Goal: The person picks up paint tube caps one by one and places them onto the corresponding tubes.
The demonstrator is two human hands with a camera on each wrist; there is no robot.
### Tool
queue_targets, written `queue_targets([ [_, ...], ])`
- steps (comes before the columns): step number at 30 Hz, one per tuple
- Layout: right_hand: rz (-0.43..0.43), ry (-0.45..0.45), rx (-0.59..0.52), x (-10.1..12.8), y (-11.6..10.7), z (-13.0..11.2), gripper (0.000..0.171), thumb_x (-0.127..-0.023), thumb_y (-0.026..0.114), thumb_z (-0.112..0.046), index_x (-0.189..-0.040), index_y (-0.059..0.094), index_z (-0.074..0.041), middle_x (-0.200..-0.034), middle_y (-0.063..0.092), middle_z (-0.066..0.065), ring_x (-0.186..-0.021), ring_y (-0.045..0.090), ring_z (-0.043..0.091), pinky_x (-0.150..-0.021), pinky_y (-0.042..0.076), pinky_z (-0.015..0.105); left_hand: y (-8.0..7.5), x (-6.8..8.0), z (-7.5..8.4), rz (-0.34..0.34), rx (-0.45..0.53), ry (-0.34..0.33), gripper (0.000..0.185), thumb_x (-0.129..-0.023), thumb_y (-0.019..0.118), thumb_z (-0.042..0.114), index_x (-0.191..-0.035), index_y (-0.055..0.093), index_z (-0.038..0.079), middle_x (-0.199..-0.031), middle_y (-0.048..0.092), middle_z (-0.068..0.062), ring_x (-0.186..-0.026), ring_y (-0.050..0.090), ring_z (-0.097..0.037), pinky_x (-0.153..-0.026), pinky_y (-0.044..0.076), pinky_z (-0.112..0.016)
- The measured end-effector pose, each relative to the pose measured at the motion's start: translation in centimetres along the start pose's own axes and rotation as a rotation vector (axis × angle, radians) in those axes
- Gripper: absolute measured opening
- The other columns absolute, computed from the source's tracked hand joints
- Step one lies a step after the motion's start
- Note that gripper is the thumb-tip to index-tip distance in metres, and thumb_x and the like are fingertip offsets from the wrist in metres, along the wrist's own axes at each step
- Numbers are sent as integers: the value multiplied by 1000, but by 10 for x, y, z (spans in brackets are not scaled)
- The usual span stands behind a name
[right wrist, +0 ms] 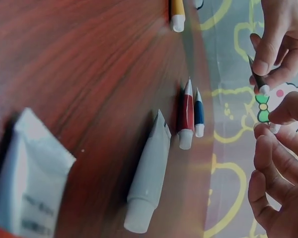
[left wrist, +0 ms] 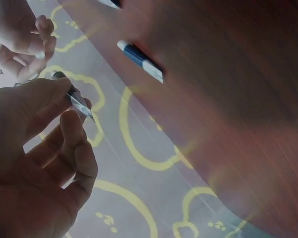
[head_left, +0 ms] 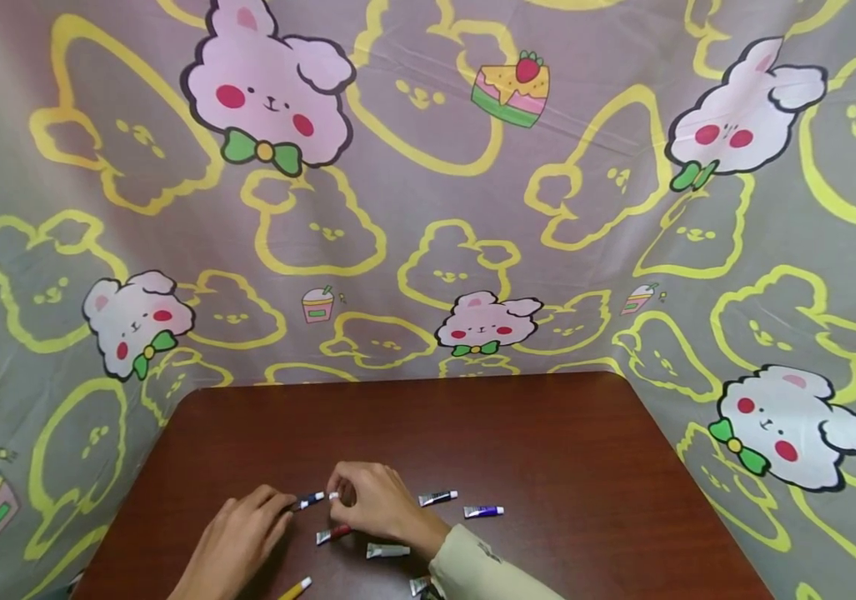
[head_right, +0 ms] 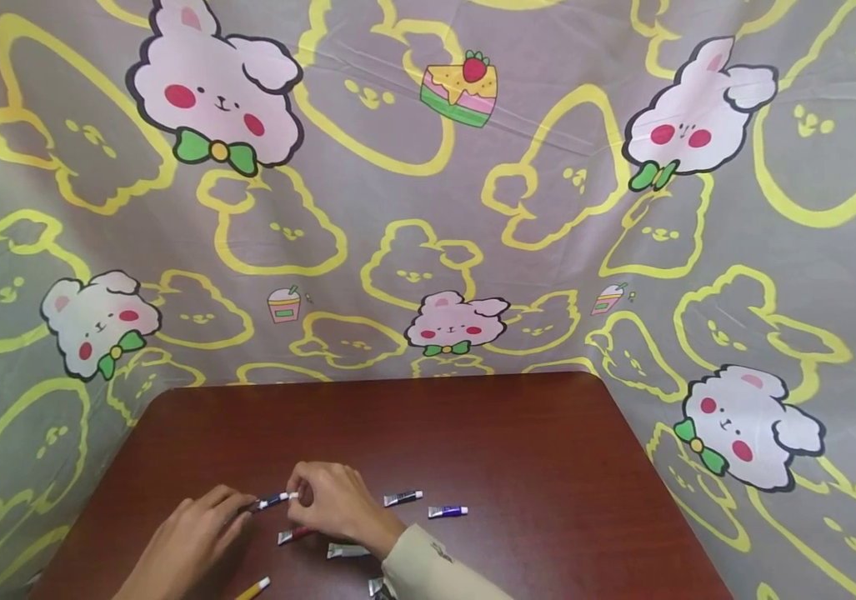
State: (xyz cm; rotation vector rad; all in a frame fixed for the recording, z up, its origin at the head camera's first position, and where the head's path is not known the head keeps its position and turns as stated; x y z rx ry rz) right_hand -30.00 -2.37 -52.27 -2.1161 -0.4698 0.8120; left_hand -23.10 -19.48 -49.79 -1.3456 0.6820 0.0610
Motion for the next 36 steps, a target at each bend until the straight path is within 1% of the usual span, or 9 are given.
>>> queue_targets([
  [4,6,9,10,4,-2,-1,12,-84,77,-24,-93,71,-30,-79,68,-21,-69,52,-19,-63,38,6,-4,0,11,35,3,57,28,-79,96,18,-103,81,19,-97,71,11,-81,67,-7,-67,48,-30],
  [6,7,-3,16,6,-2,-2,11,-85,77,-24,-94,73,-30,-80,68,-21,-70,52,-19,-64,39,5,-5,0,15,36,-5,69,29,-79,96,18,-103,81,19,-97,71,11,-82,67,-7,-67,47,-29],
  [12,21,-57,34,9,-5,-7,12,-87,79,-24,-98,76,-28,-84,71,-20,-73,53,-18,-66,39,3,-3,-1,19,-62,5,-9,20,-87,92,22,-104,81,22,-97,71,11,-82,66,-8,-70,48,-30],
  [16,22,-59,25,12,-7,-8,12,-87,80,-24,-98,77,-28,-85,72,-20,-72,55,-17,-66,39,3,-1,-3,23,-124,12,-46,19,-90,90,23,-107,81,23,-98,70,11,-80,63,-9,-70,48,-30],
  [20,14,-58,14,14,-8,-10,13,-89,81,-24,-100,77,-29,-86,74,-20,-73,59,-16,-67,40,3,4,-4,23,-217,25,-101,16,-93,87,26,-108,81,23,-98,70,10,-80,62,-7,-71,47,-31],
  [23,16,-70,15,14,-8,-13,14,-88,81,-24,-100,78,-28,-87,75,-20,-74,59,-16,-68,40,2,5,-4,24,-228,32,-106,16,-94,86,25,-110,81,23,-100,71,9,-81,63,-8,-72,48,-31],
  [29,15,-86,-4,14,-5,-16,14,-89,83,-22,-101,78,-27,-87,75,-18,-74,63,-12,-68,40,1,4,-2,26,-193,34,-89,17,-93,86,25,-110,81,24,-100,71,11,-78,61,-8,-71,48,-31],
  [32,17,-91,-1,15,-4,-17,13,-89,83,-23,-101,78,-27,-88,75,-18,-75,64,-10,-69,40,2,2,0,27,-135,38,-63,19,-91,89,23,-108,81,24,-100,71,11,-77,60,-9,-70,48,-31],
  [36,21,-85,6,16,-4,-17,14,-87,83,-23,-99,77,-27,-86,74,-19,-73,59,-14,-67,40,2,-2,2,29,-47,31,0,23,-86,92,21,-107,81,22,-99,71,10,-77,60,-9,-69,48,-30],
])
Point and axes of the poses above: each hand's wrist, its own x-axis away from the middle knuckle, its own y-axis out of the palm, z = x × y, the point moved 7 cm from there along -x, towards the middle knuckle
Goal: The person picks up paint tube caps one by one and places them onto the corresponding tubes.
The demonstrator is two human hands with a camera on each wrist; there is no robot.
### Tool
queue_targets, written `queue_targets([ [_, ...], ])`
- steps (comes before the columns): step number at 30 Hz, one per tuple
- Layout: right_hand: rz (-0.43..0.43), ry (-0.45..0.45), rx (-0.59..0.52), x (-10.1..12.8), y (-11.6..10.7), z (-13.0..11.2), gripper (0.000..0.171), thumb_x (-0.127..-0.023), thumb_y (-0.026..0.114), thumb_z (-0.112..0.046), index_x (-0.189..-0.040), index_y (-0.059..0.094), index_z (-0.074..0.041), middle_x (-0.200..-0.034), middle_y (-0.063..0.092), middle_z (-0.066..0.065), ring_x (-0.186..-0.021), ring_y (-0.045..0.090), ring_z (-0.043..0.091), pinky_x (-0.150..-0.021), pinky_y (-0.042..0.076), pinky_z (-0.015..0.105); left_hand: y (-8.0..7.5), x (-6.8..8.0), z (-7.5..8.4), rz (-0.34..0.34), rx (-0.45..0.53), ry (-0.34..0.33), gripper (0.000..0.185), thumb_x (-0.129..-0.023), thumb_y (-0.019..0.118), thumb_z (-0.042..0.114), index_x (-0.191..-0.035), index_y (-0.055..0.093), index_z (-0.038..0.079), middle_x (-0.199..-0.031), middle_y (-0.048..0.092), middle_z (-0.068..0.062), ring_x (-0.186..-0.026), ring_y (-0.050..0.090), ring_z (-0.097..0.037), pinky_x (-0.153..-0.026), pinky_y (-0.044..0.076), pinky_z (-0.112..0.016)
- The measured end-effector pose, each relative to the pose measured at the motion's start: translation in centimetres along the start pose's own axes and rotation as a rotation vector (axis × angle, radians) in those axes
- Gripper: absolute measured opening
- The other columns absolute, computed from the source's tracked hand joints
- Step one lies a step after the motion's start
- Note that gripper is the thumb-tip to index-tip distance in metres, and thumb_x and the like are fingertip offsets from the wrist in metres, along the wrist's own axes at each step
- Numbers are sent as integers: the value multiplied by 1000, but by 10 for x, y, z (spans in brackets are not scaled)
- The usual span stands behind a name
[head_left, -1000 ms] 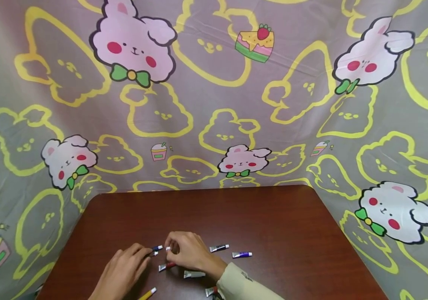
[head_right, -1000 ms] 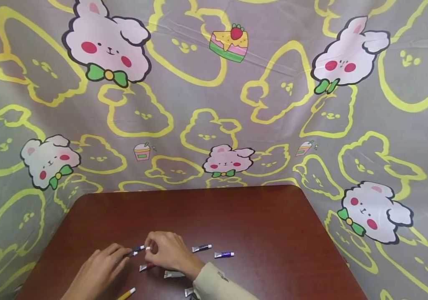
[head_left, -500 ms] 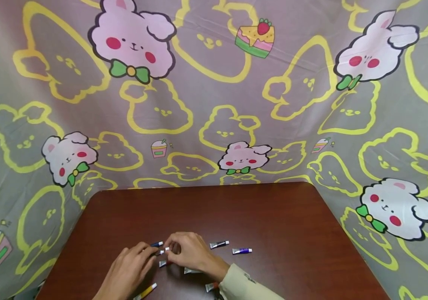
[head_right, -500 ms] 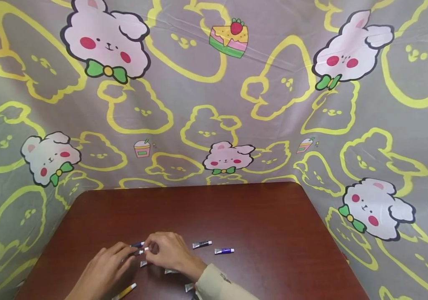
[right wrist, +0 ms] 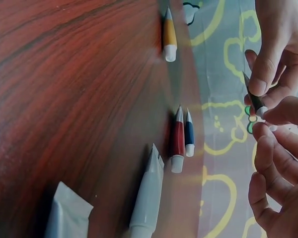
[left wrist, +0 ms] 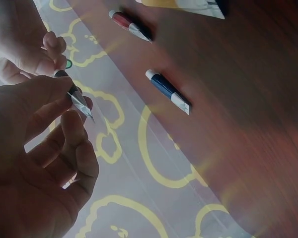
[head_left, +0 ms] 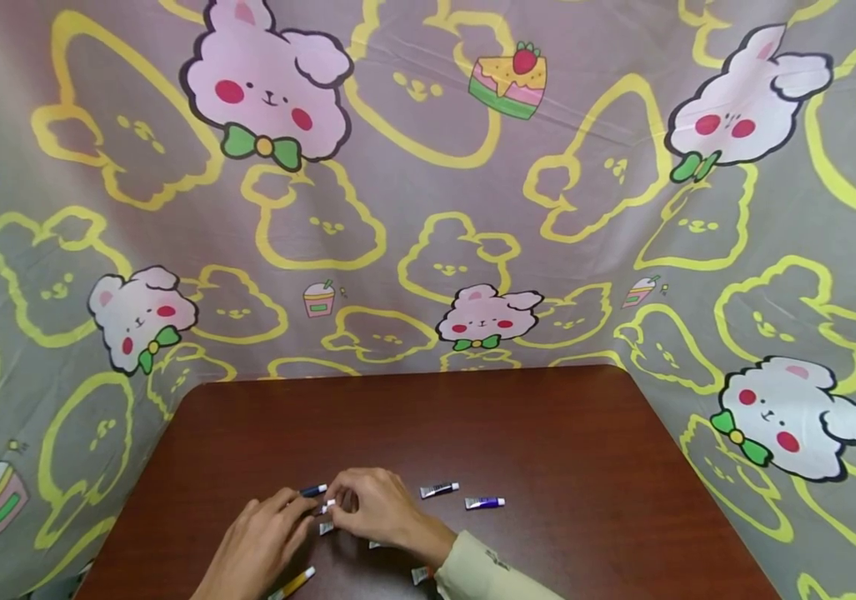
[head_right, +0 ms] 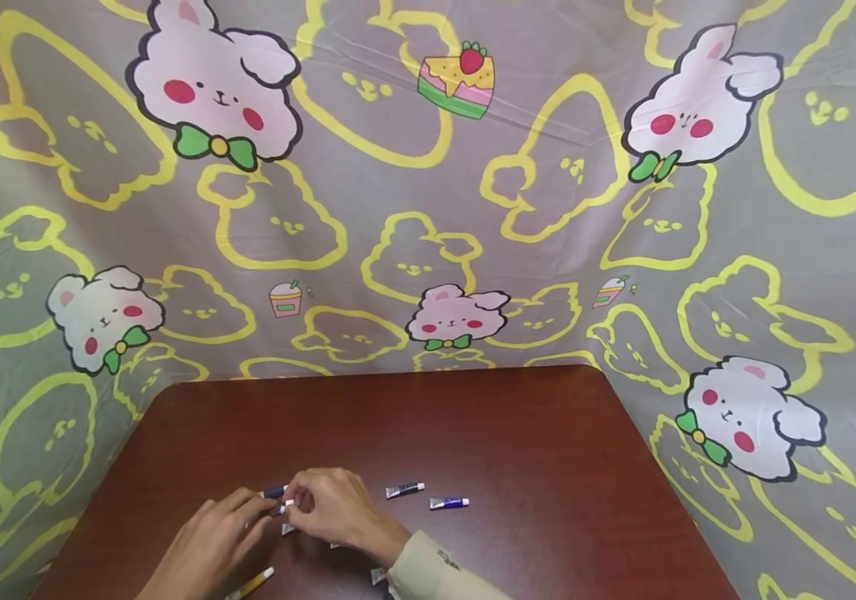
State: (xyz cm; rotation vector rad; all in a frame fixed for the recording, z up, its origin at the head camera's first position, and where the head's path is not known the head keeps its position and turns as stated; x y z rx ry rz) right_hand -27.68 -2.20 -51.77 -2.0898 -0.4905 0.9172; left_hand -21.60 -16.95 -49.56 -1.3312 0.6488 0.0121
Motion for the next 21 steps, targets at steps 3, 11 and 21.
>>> queue_targets([
  [3,-2,0,8,0,1,0,14,-86,83,-23,-97,76,-28,-84,73,-20,-71,56,-17,-66,39,2,-1,2,1,69,-10,64,28,-82,94,19,-106,80,20,-98,71,9,-77,61,-9,-68,47,-29],
  [11,-23,-1,4,0,6,-3,11,-90,84,-23,-98,79,-26,-86,76,-17,-72,65,-10,-68,38,1,-2,7,0,159,-1,148,34,-76,94,17,-107,79,18,-98,70,7,-77,62,-11,-66,45,-28],
  [21,-18,38,-65,1,9,-1,10,-102,77,-32,-102,82,-24,-91,80,-16,-73,51,-20,-70,37,1,-4,8,-3,147,9,70,33,-75,95,15,-104,80,20,-96,70,9,-74,60,-9,-65,45,-27],
])
Point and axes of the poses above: each hand's wrist, its own x-axis away from the middle knuckle, its own y-axis out of the palm, z = x × y, the point moved 7 cm from there along -x, towards the middle knuckle
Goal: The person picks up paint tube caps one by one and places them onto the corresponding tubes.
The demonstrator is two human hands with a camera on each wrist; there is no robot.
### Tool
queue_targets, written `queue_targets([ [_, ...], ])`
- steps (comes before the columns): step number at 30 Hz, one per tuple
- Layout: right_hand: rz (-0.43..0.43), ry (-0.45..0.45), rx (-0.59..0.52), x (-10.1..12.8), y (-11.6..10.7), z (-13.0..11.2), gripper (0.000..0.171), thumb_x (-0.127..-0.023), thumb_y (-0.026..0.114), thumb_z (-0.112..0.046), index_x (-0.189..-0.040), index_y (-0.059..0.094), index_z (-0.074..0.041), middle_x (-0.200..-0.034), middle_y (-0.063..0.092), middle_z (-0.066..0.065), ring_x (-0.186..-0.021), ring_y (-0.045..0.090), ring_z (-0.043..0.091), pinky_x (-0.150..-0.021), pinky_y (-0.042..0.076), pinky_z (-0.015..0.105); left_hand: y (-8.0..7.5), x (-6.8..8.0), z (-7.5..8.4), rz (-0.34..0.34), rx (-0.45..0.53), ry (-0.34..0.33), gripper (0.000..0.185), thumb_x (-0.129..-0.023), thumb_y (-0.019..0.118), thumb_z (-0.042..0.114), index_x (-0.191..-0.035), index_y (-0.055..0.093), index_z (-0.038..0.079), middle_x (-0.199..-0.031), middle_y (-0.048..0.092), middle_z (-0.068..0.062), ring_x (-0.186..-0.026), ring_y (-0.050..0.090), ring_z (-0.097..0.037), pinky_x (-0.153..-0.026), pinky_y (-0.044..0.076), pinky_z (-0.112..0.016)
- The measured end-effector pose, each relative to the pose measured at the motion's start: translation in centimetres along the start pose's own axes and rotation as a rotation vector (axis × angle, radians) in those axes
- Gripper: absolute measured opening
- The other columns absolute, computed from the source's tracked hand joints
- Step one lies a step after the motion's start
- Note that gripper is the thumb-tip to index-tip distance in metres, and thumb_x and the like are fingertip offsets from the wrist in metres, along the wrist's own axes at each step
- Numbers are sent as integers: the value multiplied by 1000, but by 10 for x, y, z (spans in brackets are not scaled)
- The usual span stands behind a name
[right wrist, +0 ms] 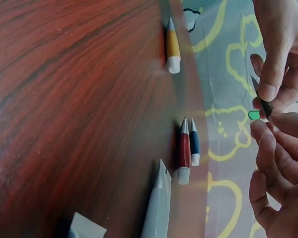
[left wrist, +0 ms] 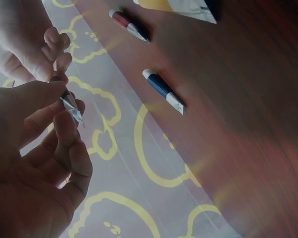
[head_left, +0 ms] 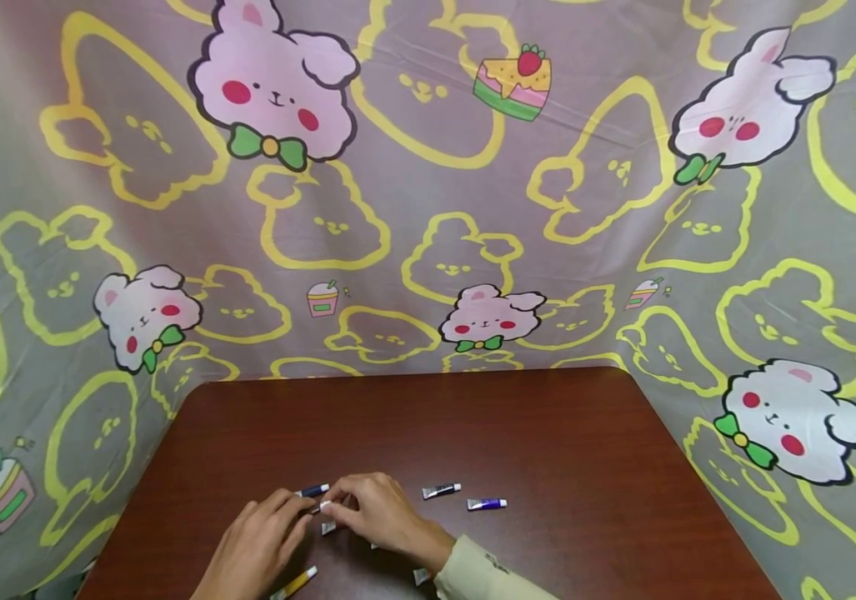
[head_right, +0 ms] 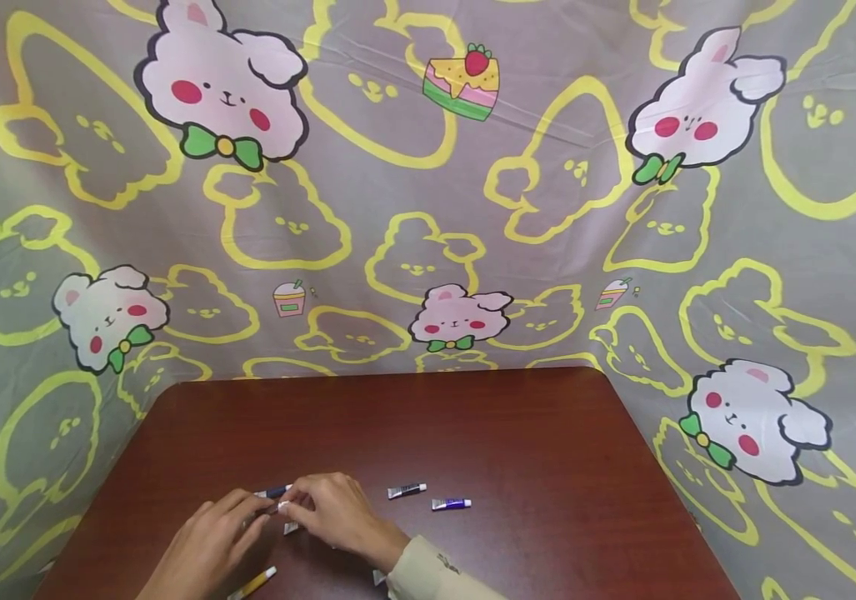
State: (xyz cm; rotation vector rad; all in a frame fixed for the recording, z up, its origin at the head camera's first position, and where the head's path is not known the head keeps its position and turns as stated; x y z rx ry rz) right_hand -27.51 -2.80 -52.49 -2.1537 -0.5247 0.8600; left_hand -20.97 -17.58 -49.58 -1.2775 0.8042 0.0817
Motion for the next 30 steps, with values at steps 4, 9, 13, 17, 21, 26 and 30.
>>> queue_targets([
  [4,0,4,-13,0,-1,2,16,-105,72,-34,-100,82,-22,-88,78,-16,-73,49,-21,-71,38,2,-2,-2,1,1,5,1,35,-75,97,14,-105,80,21,-98,71,9,-78,63,-7,-66,45,-26],
  [9,14,7,-35,1,-3,3,32,-110,64,-35,-84,75,-20,-72,66,-14,-65,43,-15,-62,34,5,-4,-5,4,-1,30,-25,32,-79,96,15,-106,80,22,-98,70,11,-79,62,-5,-66,44,-25],
  [13,37,12,-57,2,-5,3,31,-112,62,-34,-87,74,-20,-76,69,-13,-66,44,-15,-63,35,5,-2,-7,5,-59,59,-92,26,-83,94,18,-104,81,24,-96,68,13,-75,56,1,-66,43,-25],
  [17,44,11,-133,3,-5,4,17,-110,65,-32,-103,72,-18,-89,77,-9,-74,54,-18,-70,43,3,-2,-7,6,-66,74,-102,23,-84,94,18,-103,81,23,-95,67,14,-74,52,4,-65,42,-24],
  [21,18,-13,-239,3,-6,2,10,-107,71,-24,-106,70,-14,-90,76,-3,-77,56,-15,-71,49,6,-2,-6,6,-34,64,-73,25,-82,94,18,-103,81,22,-95,68,14,-75,55,3,-65,42,-24],
  [26,-35,-15,-295,3,-8,-2,14,-98,80,-12,-109,71,-11,-92,76,3,-79,54,-14,-71,54,11,-1,-5,4,-35,51,-72,26,-83,94,18,-105,82,23,-97,69,14,-78,60,0,-65,43,-25],
  [30,-60,8,-301,4,-9,-2,13,-99,78,-9,-110,72,-10,-95,78,5,-82,55,-13,-74,53,9,0,-5,3,-82,51,-112,23,-85,93,19,-105,82,23,-97,69,13,-78,60,0,-66,44,-25],
])
Point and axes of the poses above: each hand's wrist, its own x-axis away from the middle knuckle, its own y-axis out of the palm, z = x × y, the point moved 7 cm from there along -x, towards the middle knuckle
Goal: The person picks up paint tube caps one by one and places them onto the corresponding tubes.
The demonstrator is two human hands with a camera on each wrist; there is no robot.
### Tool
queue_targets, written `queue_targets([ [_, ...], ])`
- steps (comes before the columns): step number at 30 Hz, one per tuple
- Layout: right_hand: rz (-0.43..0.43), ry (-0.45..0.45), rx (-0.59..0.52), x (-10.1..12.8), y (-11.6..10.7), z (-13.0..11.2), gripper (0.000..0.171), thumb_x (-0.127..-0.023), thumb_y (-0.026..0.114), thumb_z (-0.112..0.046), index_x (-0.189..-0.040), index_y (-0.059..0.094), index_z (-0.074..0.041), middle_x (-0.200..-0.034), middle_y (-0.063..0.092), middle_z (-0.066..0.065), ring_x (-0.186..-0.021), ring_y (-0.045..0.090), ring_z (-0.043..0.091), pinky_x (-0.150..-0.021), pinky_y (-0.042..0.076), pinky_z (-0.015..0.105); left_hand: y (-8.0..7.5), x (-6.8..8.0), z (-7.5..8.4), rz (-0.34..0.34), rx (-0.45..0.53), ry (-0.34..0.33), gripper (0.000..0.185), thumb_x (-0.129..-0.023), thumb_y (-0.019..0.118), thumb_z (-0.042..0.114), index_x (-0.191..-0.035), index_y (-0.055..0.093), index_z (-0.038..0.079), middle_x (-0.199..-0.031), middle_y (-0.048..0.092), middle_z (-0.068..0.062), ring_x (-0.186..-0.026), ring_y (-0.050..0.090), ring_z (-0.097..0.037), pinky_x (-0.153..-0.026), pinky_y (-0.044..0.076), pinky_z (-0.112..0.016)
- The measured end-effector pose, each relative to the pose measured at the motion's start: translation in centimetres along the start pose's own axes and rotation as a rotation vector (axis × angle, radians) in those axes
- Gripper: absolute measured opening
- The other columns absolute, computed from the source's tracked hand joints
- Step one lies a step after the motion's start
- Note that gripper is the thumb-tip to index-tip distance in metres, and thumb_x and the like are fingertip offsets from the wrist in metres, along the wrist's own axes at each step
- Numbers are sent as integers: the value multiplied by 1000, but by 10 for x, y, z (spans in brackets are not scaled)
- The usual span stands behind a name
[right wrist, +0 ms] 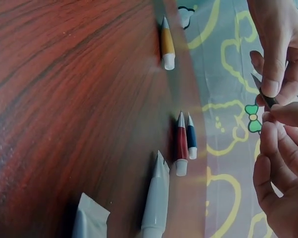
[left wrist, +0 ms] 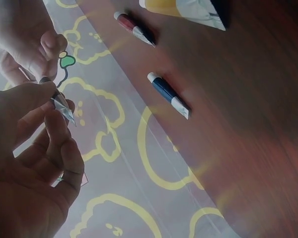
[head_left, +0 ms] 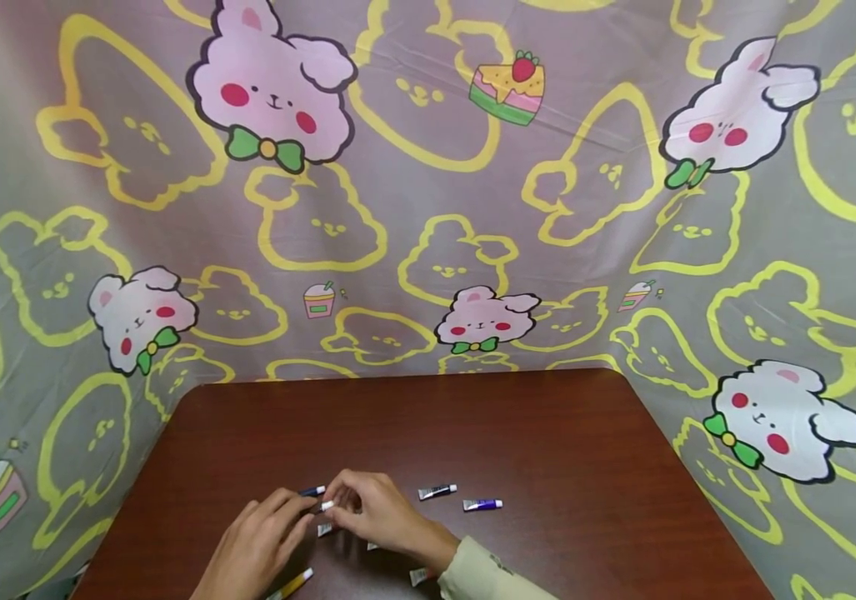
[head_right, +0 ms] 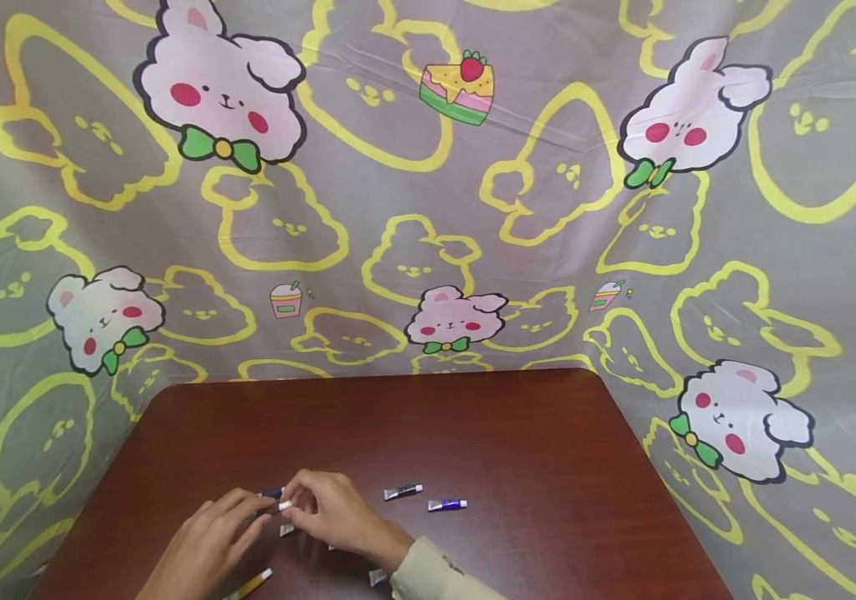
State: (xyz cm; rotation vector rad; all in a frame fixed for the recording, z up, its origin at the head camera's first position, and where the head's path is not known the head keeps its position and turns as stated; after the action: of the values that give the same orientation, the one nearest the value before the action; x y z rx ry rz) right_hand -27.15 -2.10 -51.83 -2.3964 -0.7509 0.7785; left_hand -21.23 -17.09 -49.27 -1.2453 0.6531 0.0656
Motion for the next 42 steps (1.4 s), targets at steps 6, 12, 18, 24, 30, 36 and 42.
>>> queue_targets([
  [6,12,28,-6,0,0,3,9,-104,75,-19,-105,75,-11,-92,80,3,-79,57,-16,-73,51,7,-1,-1,1,-26,5,-25,21,-87,92,20,-105,83,23,-97,70,13,-79,62,-1,-67,45,-26],
  [12,41,38,42,1,0,6,18,-107,71,-28,-97,77,-14,-87,80,-3,-73,56,-19,-67,48,5,-2,0,3,15,15,2,24,-83,95,19,-104,82,23,-95,69,14,-77,59,2,-65,44,-25],
  [18,77,32,106,2,0,7,29,-109,67,-34,-87,76,-17,-76,76,-7,-67,52,-16,-62,42,3,-2,2,4,105,37,75,31,-78,97,16,-104,82,23,-94,68,14,-75,56,4,-63,42,-23],
  [24,59,45,46,4,-2,6,19,-101,80,-36,-103,75,-18,-81,73,-9,-68,50,-18,-62,47,6,-3,5,5,154,46,139,36,-76,96,15,-109,82,21,-99,70,12,-78,63,-1,-65,44,-23],
  [30,14,-23,-4,4,-4,0,20,-98,82,-19,-116,73,-15,-96,76,-1,-79,56,-15,-70,57,15,-3,4,4,149,51,126,34,-77,96,15,-108,83,21,-98,70,12,-78,62,-1,-64,43,-22],
  [36,29,-36,12,6,-4,2,8,-103,76,-16,-111,75,-13,-97,78,1,-85,60,-12,-75,59,17,-3,4,4,143,58,122,33,-77,96,14,-107,82,22,-97,69,13,-77,60,1,-63,42,-22],
  [42,66,14,9,6,-5,6,9,-104,76,-22,-105,77,-13,-96,80,-1,-84,60,-12,-76,56,14,-2,3,5,174,47,163,34,-76,95,16,-108,82,20,-98,71,11,-77,62,-3,-64,42,-22],
])
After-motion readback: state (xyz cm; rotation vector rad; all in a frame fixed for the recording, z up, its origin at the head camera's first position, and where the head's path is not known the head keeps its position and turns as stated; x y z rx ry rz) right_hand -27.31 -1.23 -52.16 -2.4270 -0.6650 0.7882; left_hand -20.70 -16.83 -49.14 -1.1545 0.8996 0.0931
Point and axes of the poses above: each hand's wrist, its own x-axis away from the middle knuckle, its own y-axis out of the palm, z = x × y, the point moved 7 cm from there along -x, towards the middle knuckle
